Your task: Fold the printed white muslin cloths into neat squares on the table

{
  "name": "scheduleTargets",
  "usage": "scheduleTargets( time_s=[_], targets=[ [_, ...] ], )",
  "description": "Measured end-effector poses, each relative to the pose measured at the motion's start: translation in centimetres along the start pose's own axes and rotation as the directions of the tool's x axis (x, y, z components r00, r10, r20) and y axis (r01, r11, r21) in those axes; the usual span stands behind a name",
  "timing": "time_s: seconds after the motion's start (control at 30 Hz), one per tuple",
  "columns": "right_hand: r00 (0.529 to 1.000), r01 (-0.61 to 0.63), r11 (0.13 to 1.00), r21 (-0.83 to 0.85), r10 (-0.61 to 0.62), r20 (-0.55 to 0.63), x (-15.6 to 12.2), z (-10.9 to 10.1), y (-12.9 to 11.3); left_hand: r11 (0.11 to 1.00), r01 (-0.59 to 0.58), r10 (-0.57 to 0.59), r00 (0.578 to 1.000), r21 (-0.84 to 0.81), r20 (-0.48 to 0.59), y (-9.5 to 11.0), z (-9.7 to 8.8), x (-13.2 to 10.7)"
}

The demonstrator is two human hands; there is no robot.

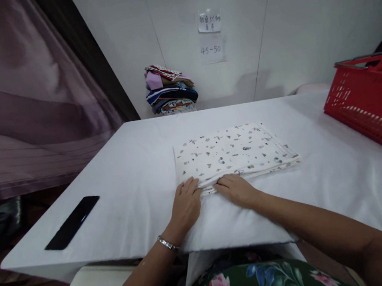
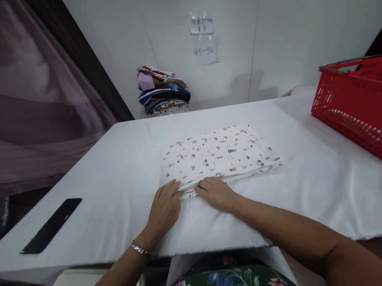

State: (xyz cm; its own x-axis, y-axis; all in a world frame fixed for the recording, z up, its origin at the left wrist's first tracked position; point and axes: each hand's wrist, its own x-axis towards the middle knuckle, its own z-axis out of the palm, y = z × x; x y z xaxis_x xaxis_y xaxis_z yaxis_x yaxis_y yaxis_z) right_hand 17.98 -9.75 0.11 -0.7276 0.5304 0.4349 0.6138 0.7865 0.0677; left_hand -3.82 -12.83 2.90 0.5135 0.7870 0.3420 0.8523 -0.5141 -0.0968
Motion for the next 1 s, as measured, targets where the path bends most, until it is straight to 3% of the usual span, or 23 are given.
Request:
scheduleTargets(
  time_s=[0.17, 0.43, 0.6, 0.67, 0.8, 1.0],
  targets=[
    [0.996, -0.041, 0.999, -0.012, 0.042, 0.083, 0.9, -0.4, -0.6, 0.999, -0.021, 0.019, 0.998, -0.029, -0.053, 0.1, 0.3, 0.4],
    [0.997, -0.057, 0.998, -0.027, 0.059, 0.057, 1.6, 0.6, -1.4, 0.985, -0.048, 0.043, 0.999, -0.163, -0.029, -0.2, 0.5, 0.6],
    [0.999, -0.045, 0.999, -0.016, 0.045, 0.003, 1.3, 1.0, -1.3, 0.935, 0.096, -0.090, 0.995, -0.340, 0.033, -0.8, 0.0, 1.3],
    [0.999, -0.042, 0.999, -0.013, 0.042, -0.017, 1.3, 1.1, -1.2, 0.933, 0.142, -0.129, 0.990, -0.330, 0.059, -1.0, 0.0, 1.8],
    [0.998, -0.038, 0.999, -0.013, 0.038, -0.050, 1.2, 1.2, -1.3, 0.973, 0.064, -0.040, 0.993, -0.221, 0.110, -1.1, 0.1, 2.4],
    [0.997, -0.016, 1.000, -0.026, 0.014, -0.074, 1.0, 1.1, -1.4, 0.998, -0.017, 0.018, 1.000, -0.055, 0.025, -0.9, 1.1, 1.8]
  ],
)
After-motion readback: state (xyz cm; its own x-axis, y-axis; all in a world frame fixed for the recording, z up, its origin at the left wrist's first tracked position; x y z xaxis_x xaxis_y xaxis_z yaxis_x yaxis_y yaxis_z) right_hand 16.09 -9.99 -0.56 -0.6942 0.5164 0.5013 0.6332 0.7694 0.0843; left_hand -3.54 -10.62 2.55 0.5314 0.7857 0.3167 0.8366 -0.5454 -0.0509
